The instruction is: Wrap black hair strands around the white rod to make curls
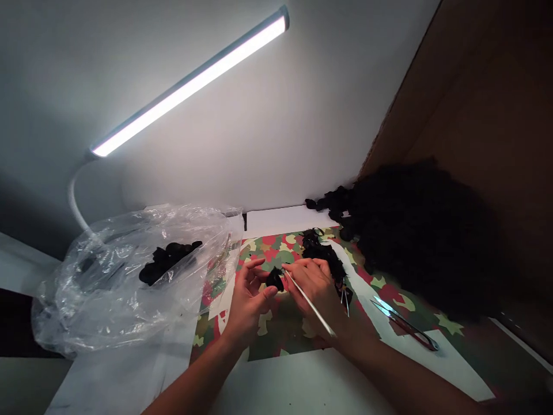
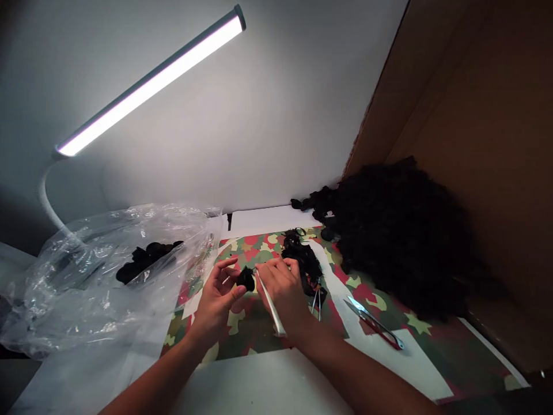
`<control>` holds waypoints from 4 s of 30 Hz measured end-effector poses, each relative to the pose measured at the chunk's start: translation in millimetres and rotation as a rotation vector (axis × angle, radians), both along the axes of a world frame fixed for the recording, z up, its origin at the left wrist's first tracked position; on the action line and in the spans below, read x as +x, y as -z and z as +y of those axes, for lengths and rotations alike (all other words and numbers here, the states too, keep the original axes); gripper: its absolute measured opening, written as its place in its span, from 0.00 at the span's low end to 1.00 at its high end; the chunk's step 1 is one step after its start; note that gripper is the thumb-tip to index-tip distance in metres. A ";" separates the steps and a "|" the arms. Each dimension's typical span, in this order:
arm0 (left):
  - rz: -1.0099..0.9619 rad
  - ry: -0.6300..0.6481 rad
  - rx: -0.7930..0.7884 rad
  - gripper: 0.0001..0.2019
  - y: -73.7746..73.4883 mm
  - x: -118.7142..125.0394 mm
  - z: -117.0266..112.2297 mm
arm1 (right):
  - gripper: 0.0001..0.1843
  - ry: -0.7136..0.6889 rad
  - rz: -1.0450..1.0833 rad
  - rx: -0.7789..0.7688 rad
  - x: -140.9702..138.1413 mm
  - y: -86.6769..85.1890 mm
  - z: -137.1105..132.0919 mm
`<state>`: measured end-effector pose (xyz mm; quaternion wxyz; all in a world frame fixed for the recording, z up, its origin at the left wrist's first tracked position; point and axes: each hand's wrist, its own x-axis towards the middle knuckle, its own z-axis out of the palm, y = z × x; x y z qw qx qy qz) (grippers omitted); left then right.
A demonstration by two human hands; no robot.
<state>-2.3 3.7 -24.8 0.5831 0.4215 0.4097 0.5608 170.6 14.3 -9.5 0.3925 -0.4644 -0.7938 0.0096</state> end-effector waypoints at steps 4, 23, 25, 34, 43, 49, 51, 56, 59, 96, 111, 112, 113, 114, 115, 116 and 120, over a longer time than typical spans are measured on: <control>-0.142 0.156 -0.099 0.31 2.5 -0.7 -0.2 | 0.11 0.132 -0.074 -0.106 19.0 0.1 14.2; -0.357 0.252 -0.260 0.16 3.3 -8.2 11.4 | 0.12 -0.207 0.681 -0.520 18.1 -15.1 6.1; -0.306 0.242 -0.241 0.17 4.2 -6.3 10.7 | 0.12 -0.197 0.625 -0.569 13.1 -18.5 1.2; -0.041 0.193 -0.125 0.14 10.2 -4.9 6.9 | 0.10 -0.197 0.552 -0.775 -1.4 -18.5 -5.6; 0.137 0.141 0.097 0.10 5.9 -3.4 4.9 | 0.09 -0.223 0.512 -0.750 1.5 -12.3 -2.2; 0.298 0.122 0.168 0.06 -2.8 -3.2 2.1 | 0.13 -0.307 0.430 -0.727 9.7 -26.0 -1.9; 0.330 0.124 0.179 0.06 -4.7 -2.8 1.5 | 0.12 -0.306 0.413 -0.731 10.0 -27.0 -2.7; 0.367 0.081 0.206 0.01 -4.2 -0.4 -0.5 | 0.08 -0.254 0.421 -0.745 1.9 -13.3 -3.9; 0.346 0.077 0.209 0.03 -6.5 0.7 -2.2 | 0.07 -0.164 0.441 -0.682 4.4 0.8 4.7; 0.216 0.040 0.067 0.24 -8.7 -10.5 5.4 | 0.20 -0.222 0.467 -0.425 15.8 -18.3 -3.0; 0.512 0.029 0.253 0.24 0.2 -0.5 -0.2 | 0.14 -0.243 0.381 -0.549 -3.8 11.9 1.3; 0.552 0.073 0.252 0.22 -0.5 -1.6 2.5 | 0.13 -0.262 0.375 -0.549 -4.0 12.9 0.8; 0.593 0.121 0.250 0.19 -1.1 -2.8 5.0 | 0.13 -0.281 0.352 -0.536 -4.2 14.0 0.2; 0.628 0.163 0.243 0.15 -1.6 -4.1 6.9 | 0.13 -0.293 0.315 -0.516 -4.3 15.1 -0.5; 0.647 0.195 0.228 0.12 -2.1 -5.0 8.2 | 0.14 -0.292 0.270 -0.493 -4.4 16.0 -1.1; 0.650 0.212 0.204 0.10 -2.7 -5.5 8.5 | 0.13 -0.272 0.222 -0.473 -4.4 16.8 -1.6; 0.593 0.125 0.146 0.08 -6.0 -2.0 3.7 | 0.15 -0.124 0.102 -0.442 -3.8 15.5 -1.1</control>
